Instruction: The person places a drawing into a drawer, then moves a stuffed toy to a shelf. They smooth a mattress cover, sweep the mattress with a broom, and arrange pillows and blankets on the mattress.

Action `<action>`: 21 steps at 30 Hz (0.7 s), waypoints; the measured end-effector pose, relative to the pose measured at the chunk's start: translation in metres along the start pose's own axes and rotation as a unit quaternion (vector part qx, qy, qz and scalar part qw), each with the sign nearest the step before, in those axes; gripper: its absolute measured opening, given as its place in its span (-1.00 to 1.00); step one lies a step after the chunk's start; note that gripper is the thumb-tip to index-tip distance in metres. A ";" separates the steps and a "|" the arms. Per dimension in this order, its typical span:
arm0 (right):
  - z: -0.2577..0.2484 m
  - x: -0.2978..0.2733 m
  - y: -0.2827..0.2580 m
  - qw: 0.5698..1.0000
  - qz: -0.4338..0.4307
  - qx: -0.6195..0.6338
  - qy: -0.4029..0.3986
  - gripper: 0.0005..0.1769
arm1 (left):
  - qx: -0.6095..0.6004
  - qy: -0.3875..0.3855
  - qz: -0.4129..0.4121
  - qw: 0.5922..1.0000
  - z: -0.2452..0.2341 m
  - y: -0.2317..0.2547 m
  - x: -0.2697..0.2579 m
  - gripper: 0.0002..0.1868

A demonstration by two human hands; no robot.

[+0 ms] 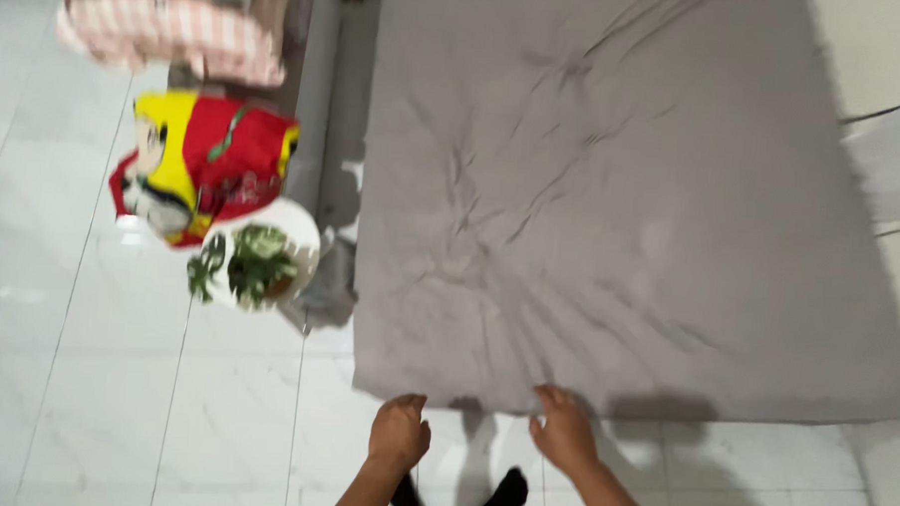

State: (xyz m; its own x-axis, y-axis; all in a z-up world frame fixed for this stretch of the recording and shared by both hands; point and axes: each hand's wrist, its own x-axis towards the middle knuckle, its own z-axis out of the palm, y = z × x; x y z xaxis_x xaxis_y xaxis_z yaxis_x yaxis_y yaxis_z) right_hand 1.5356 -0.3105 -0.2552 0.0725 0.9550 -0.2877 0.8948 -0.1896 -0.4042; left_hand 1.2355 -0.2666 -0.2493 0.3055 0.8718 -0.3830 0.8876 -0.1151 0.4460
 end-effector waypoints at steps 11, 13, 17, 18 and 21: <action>0.209 0.083 0.089 0.992 -0.115 -0.022 0.047 -0.49 | -0.026 0.054 -0.015 0.998 0.163 -0.117 0.085 -0.56; 0.247 0.100 0.095 0.992 -0.115 -0.013 0.045 -0.52 | -0.030 0.060 -0.010 0.998 0.198 -0.140 0.109 -0.56; 0.307 0.130 0.096 0.990 -0.126 0.040 0.058 -0.53 | 0.042 0.099 0.040 0.993 0.264 -0.187 0.152 -0.53; 0.320 0.135 0.095 0.989 -0.127 0.030 0.064 -0.50 | 0.074 0.119 0.056 0.989 0.278 -0.198 0.159 -0.50; 0.357 0.138 0.102 0.983 -0.145 0.012 0.114 -0.50 | 0.065 0.171 0.075 0.980 0.310 -0.221 0.167 -0.49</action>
State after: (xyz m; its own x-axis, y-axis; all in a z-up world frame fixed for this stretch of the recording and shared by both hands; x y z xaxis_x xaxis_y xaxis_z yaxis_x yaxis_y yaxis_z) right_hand 1.4792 -0.2789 -0.6463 -0.0852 0.9954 0.0443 0.8823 0.0960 -0.4608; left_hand 1.1971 -0.2431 -0.6623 0.3212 0.9469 -0.0169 0.8848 -0.2936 0.3619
